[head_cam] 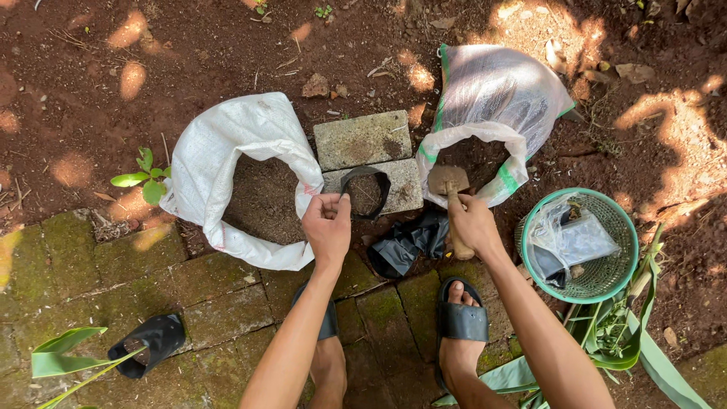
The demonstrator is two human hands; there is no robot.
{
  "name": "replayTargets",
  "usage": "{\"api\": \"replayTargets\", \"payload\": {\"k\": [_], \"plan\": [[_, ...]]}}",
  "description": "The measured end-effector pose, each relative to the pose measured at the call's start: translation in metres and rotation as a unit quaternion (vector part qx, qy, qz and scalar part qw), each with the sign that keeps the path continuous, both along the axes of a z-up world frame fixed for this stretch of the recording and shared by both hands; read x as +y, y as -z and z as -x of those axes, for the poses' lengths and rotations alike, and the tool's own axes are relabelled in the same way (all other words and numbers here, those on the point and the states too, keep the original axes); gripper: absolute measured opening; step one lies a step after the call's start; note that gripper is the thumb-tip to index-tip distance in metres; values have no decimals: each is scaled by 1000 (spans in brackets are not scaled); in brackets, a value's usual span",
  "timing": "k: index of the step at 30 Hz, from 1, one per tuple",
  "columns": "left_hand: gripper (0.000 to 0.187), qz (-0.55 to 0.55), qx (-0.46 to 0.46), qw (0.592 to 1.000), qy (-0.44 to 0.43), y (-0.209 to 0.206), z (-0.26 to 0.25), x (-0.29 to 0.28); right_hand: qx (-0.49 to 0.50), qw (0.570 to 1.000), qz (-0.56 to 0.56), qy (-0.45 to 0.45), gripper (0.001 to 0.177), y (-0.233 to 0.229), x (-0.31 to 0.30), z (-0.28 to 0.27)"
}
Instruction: The person prepares a small black plastic planter bag by folding the rim and then fills it with soil from a white bag using a hand trowel.
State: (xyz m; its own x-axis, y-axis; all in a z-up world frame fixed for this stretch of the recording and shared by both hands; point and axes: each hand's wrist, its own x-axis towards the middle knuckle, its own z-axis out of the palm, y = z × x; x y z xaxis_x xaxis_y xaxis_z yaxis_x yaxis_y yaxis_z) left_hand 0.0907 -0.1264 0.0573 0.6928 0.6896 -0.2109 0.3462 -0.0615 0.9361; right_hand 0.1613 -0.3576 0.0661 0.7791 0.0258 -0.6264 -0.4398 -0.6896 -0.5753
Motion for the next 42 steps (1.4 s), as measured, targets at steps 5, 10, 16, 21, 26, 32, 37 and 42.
{"api": "replayTargets", "payload": {"k": [5, 10, 16, 21, 26, 32, 37, 42], "plan": [[10, 7, -12, 1000, 11, -12, 2, 1, 40, 999, 0, -12, 44, -35, -5, 9], [10, 18, -30, 998, 43, -23, 4, 2, 91, 993, -74, 14, 42, -49, -17, 11], [10, 6, -35, 999, 30, -15, 4, 6, 48, 998, -46, 14, 44, -52, -17, 29], [11, -6, -23, 998, 61, -11, -2, 7, 58, 996, -52, 37, 48, -85, -8, 35], [23, -8, 20, 998, 59, -23, -6, 8, 56, 998, -24, 20, 48, -82, -16, 28], [23, -20, 29, 997, 68, -19, -14, 8, 55, 998, 9, 3, 50, -77, -19, 31], [15, -46, 12, 998, 31, -7, -14, 8, 34, 999, -23, 22, 47, -76, -23, 37], [12, -20, -8, 999, 29, -8, -13, 8, 14, 998, -41, 44, 47, -109, -18, 44]]}}
